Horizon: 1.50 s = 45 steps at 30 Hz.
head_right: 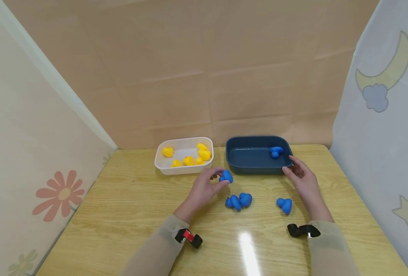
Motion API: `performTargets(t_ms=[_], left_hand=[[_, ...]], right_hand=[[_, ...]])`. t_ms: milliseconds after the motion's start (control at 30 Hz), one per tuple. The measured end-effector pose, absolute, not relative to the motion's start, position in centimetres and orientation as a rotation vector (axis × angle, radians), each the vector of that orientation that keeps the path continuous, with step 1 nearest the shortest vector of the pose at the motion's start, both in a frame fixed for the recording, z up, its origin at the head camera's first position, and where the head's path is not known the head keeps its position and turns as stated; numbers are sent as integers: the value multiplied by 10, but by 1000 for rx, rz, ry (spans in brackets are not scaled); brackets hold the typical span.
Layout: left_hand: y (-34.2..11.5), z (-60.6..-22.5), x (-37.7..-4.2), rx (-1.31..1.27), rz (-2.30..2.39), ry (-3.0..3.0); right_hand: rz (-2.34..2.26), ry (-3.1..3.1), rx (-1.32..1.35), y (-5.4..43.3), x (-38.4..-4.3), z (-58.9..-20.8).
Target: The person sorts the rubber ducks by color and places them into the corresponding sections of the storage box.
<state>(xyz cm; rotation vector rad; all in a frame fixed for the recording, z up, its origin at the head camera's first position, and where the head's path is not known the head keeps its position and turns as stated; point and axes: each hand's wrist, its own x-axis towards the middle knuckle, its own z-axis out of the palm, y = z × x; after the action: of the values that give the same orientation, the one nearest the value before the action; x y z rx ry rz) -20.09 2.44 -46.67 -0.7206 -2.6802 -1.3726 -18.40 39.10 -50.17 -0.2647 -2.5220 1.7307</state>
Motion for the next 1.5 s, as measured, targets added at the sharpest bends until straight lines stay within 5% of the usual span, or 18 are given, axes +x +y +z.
performTargets(t_ms=[1500], left_hand=[[75, -448, -253, -514, -863, -2711]], right_hand=[[1745, -2515, -239, 391, -183, -502]])
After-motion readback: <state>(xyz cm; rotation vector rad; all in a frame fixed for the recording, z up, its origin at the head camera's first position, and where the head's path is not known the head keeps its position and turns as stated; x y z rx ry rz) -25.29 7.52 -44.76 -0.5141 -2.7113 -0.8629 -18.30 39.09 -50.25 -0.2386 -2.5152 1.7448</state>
